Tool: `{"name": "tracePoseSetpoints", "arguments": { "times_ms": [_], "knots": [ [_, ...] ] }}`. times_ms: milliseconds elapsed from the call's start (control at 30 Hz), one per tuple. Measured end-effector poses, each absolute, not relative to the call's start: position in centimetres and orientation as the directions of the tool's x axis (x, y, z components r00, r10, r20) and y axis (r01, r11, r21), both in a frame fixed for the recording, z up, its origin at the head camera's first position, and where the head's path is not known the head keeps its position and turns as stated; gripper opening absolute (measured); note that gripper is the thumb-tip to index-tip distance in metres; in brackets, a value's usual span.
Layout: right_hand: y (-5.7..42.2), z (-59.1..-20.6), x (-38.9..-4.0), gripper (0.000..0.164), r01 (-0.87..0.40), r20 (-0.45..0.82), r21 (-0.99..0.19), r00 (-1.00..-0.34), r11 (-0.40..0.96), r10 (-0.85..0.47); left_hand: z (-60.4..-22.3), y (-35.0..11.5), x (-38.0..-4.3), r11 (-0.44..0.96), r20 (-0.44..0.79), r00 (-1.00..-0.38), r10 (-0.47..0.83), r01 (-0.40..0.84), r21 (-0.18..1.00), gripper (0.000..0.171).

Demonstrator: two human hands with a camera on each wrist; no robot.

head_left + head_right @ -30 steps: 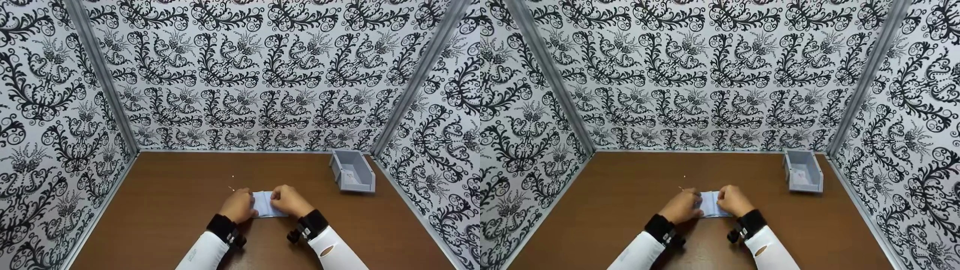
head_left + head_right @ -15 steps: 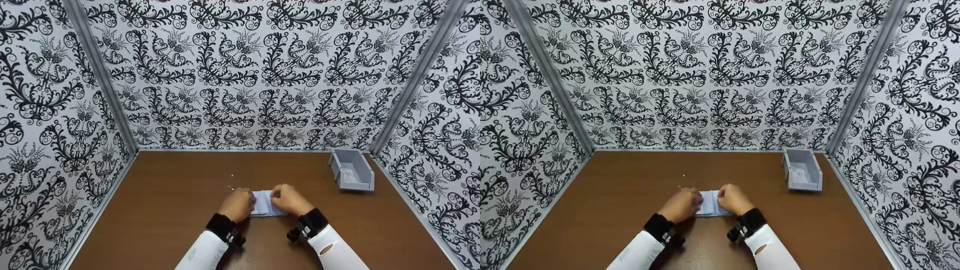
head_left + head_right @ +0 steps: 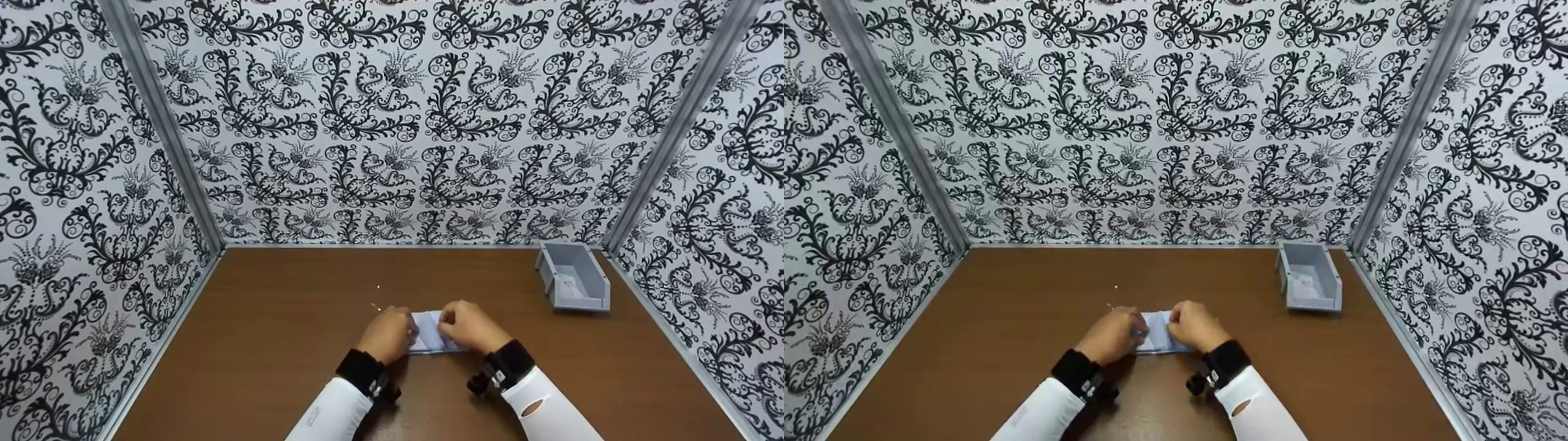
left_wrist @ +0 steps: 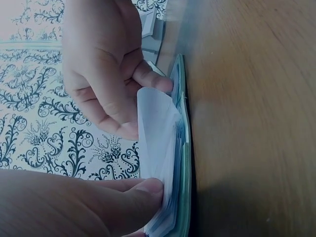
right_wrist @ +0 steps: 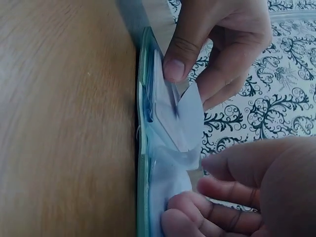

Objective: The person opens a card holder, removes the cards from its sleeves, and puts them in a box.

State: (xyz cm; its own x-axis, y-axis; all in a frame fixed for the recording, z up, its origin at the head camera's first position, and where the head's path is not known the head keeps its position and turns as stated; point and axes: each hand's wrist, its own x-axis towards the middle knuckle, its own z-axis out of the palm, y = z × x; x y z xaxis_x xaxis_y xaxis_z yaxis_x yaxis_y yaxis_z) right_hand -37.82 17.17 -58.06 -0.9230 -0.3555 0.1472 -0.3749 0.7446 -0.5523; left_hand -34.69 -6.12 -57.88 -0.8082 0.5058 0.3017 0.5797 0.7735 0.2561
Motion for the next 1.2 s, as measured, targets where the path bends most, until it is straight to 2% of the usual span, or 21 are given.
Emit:
{"name": "tracePoseSetpoints", "arguments": {
  "times_ms": [233, 433, 633, 900, 1200],
  "knots": [
    [15.5, -56.5, -35.9, 0.027, -0.572, 0.279, -0.409, -0.82, 0.711, -0.5, -57.9, -6.1, -34.5, 0.789, 0.313, -0.816, 0.486, 0.564, 0.244, 0.011],
    [14.2, -56.1, -34.5, 0.038, -0.667, 0.285, -0.233, -0.743, 0.708, -0.606, -57.8, -6.1, -34.5, 0.791, 0.304, -0.828, 0.471, 0.549, 0.27, 0.01],
    [14.0, -56.4, -34.1, 0.034, -0.662, 0.252, -0.202, -0.747, 0.722, -0.615, -57.9, -6.1, -34.5, 0.78, 0.317, -0.811, 0.491, 0.572, 0.253, 0.014],
    [14.3, -56.4, -34.1, 0.012, -0.69, 0.287, -0.17, -0.718, 0.703, -0.634, -58.2, -6.0, -34.8, 0.783, 0.319, -0.814, 0.485, 0.567, 0.255, 0.016],
    [14.5, -55.8, -33.8, 0.024, -0.684, 0.308, -0.121, -0.714, 0.719, -0.628, -58.6, -6.0, -34.8, 0.808, 0.318, -0.831, 0.457, 0.537, 0.242, 0.018]
  ]
}}
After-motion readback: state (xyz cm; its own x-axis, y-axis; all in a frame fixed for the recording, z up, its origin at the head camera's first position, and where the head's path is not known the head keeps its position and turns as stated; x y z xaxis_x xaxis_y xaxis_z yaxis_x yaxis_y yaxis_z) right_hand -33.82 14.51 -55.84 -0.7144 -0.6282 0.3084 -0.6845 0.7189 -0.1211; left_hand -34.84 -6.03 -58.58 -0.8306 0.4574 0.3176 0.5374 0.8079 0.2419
